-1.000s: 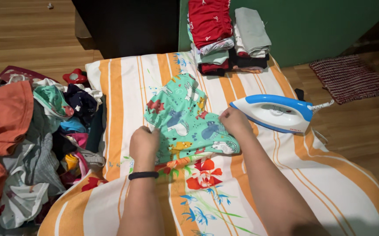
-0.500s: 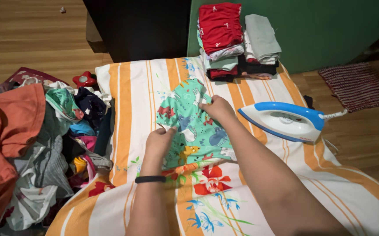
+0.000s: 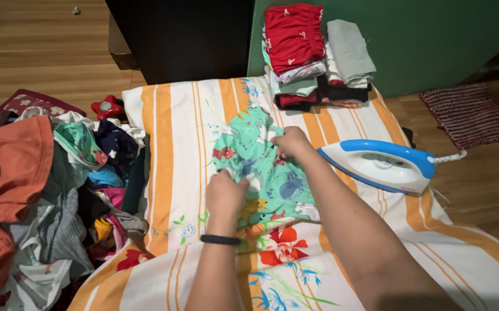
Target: The person irons a small green patterned garment on a floral-patterned ironing board cover. They smooth the fabric, use a blue and white iron to press it, and then fold the garment into a neat stack.
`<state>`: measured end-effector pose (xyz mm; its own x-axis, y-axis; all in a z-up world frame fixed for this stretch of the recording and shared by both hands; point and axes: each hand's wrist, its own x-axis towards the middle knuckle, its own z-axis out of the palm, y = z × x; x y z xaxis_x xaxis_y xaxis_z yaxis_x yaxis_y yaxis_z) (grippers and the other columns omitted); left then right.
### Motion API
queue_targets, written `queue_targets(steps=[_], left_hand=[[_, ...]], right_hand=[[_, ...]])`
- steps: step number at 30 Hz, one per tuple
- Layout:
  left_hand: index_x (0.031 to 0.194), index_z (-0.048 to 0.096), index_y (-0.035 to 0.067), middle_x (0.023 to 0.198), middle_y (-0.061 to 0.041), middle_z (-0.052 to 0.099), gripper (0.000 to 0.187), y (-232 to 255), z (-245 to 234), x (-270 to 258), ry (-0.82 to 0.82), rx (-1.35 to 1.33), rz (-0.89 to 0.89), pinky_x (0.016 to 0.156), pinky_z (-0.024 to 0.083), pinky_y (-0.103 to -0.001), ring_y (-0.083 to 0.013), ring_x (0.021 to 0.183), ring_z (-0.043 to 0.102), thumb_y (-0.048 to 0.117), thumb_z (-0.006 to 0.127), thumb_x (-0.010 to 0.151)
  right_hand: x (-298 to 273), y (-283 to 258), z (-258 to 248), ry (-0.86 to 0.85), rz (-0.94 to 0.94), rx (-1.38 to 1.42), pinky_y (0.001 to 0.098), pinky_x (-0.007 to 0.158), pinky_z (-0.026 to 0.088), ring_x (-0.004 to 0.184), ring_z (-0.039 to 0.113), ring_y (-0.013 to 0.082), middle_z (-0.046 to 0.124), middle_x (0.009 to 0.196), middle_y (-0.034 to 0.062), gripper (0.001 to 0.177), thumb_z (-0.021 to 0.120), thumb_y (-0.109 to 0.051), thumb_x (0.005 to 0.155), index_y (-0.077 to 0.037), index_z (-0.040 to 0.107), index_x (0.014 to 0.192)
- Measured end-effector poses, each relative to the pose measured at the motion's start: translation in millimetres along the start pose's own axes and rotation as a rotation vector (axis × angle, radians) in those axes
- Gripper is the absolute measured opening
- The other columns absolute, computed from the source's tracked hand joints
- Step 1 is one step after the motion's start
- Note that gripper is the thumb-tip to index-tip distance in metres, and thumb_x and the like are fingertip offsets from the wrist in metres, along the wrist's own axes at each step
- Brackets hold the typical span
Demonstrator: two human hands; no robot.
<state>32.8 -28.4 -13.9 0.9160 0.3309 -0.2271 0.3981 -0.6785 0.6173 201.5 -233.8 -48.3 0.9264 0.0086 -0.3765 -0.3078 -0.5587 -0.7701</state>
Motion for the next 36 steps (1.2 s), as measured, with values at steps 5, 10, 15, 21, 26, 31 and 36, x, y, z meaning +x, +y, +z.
queue_targets(steps=[5,10,15,21,26,31,36], left_hand=[[0.122,0.057,-0.005,0.106,-0.022,0.071,0.058,-21.5,13.5,44.2,0.413,-0.572,0.264,0.084,0.055,-0.043,-0.0366,0.096,0.072,0.023,0.080,0.078],[0.132,0.041,-0.002,0.086,-0.015,0.074,0.072,-29.4,-6.2,51.2,0.249,-0.693,0.017,0.072,0.055,-0.034,-0.0246,0.077,0.071,0.025,0.079,0.077],[0.100,0.061,-0.001,0.082,-0.012,0.068,0.046,-40.3,-16.6,43.4,0.058,-0.444,-0.056,0.066,0.053,-0.034,-0.0210,0.069,0.065,0.032,0.086,0.079],[0.098,0.057,0.001,0.078,-0.011,0.068,0.040,-54.2,-9.0,49.4,-0.105,-0.487,-0.028,0.058,0.054,-0.035,-0.0190,0.061,0.065,0.014,0.085,0.072],[0.106,0.061,0.006,0.083,-0.009,0.068,0.035,-54.4,-11.8,39.0,0.193,-0.539,0.021,0.062,0.054,-0.035,-0.0181,0.068,0.066,0.011,0.080,0.077],[0.114,0.056,0.006,0.091,-0.016,0.070,0.046,-61.0,-21.9,31.2,0.099,-0.433,-0.113,0.066,0.055,-0.039,-0.0272,0.077,0.070,0.013,0.079,0.075],[0.115,0.059,0.002,0.102,-0.021,0.073,0.045,-85.9,1.6,46.7,0.147,-0.290,-0.060,0.078,0.057,-0.041,-0.0331,0.091,0.072,0.014,0.075,0.074]], right_hand=[[23.3,-20.4,5.4,0.031,-0.276,0.347,0.0348,0.047,0.042,0.056,0.060,0.0212,0.070,0.078,0.0155,0.033,0.066,-0.013,0.093,-0.002,0.054,0.121],[14.3,-25.2,-1.3,0.207,-0.511,0.121,0.0369,0.074,0.055,0.090,0.071,0.0270,0.074,0.100,0.0150,0.049,0.073,-0.023,0.088,-0.004,0.052,0.128],[-28.0,0.8,-37.0,0.160,-0.305,-0.759,0.0465,0.086,0.053,0.096,0.069,0.0407,0.073,0.104,0.0237,0.046,0.064,-0.046,0.093,-0.003,0.077,0.094],[-124.0,25.0,-58.9,0.048,0.166,-0.743,0.0441,0.082,0.055,0.087,0.071,0.0351,0.073,0.093,0.0220,0.060,0.075,-0.059,0.084,0.001,0.075,0.087],[-127.6,52.9,-55.6,0.154,-0.087,0.150,0.0322,0.050,0.038,0.054,0.052,0.0139,0.061,0.068,0.0049,0.024,0.080,-0.028,0.085,-0.006,0.071,0.084],[-142.6,49.1,-63.1,0.035,-0.017,0.446,0.0268,0.036,0.028,0.042,0.043,0.0089,0.054,0.060,0.0013,0.016,0.073,-0.018,0.089,-0.008,0.060,0.088],[-151.9,43.8,-57.0,0.023,0.064,0.368,0.0298,0.036,0.028,0.042,0.044,0.0113,0.054,0.064,0.0031,0.014,0.071,-0.009,0.087,-0.006,0.063,0.098]])
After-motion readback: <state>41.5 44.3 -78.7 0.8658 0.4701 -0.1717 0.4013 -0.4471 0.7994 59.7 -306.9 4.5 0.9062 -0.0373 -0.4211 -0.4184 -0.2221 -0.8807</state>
